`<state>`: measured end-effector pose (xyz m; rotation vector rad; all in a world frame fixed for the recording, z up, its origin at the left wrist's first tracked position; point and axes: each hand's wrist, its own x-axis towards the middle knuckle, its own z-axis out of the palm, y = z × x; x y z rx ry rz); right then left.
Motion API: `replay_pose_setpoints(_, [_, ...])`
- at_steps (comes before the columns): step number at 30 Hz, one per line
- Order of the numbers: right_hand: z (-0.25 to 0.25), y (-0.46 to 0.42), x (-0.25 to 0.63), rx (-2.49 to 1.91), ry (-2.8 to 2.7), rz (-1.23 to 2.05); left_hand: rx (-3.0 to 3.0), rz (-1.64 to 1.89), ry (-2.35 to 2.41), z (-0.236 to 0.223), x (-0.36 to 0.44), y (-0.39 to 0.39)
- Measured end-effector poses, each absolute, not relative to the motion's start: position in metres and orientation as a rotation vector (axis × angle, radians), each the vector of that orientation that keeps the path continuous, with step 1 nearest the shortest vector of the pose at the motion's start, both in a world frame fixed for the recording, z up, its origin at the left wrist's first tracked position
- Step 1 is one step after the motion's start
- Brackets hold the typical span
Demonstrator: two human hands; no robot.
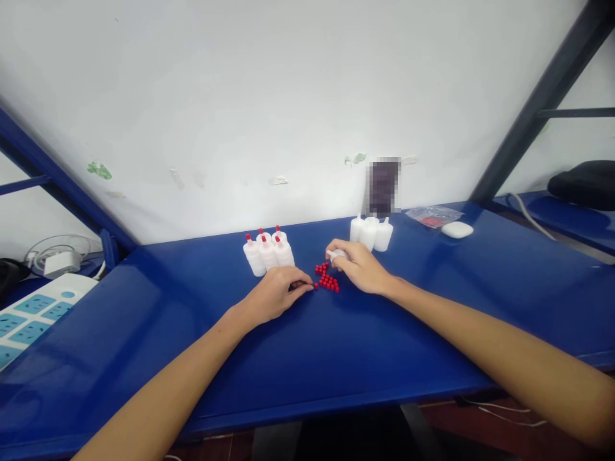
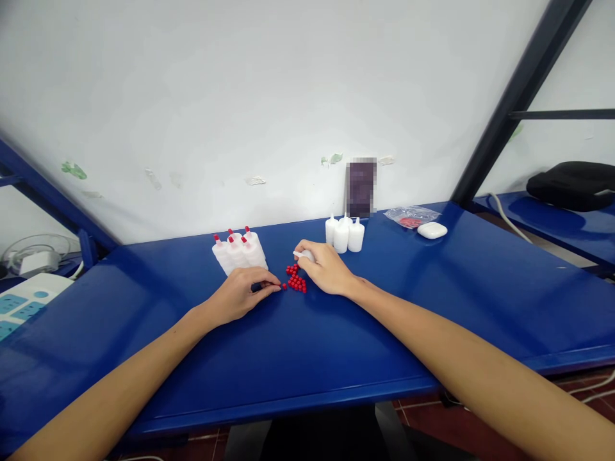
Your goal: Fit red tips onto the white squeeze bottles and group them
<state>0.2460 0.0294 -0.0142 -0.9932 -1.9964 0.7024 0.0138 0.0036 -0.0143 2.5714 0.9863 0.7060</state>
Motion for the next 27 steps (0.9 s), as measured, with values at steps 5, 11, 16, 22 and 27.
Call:
replay_pose_setpoints(5, [-0.013, 0.029, 0.246, -1.001, -2.006, 0.687, 2.655, 0.661, 0.964, -0.012, 0.014, 0.003])
replay_pose_setpoints(11, [-0.013, 0.028, 0.245, -1.004, -2.038, 0.632, 2.754, 0.613, 0.956, -0.013, 0.015, 0.003])
replay_pose_setpoints(16, [-0.011, 0.024, 0.245, -0.970, -2.139, 0.536, 2.783, 0.632, 0.978, -0.015, 0.014, 0.002])
replay_pose_setpoints(22, [-0.006, 0.019, 0.244, -0.934, -2.246, 0.426, 2.778, 0.650, 1.018, -0.017, 0.014, 0.001])
replay_pose_setpoints(27, [-0.002, 0.014, 0.242, -1.001, -2.295, 0.325, 2.804, 0.662, 1.012, -0.020, 0.013, 0.004])
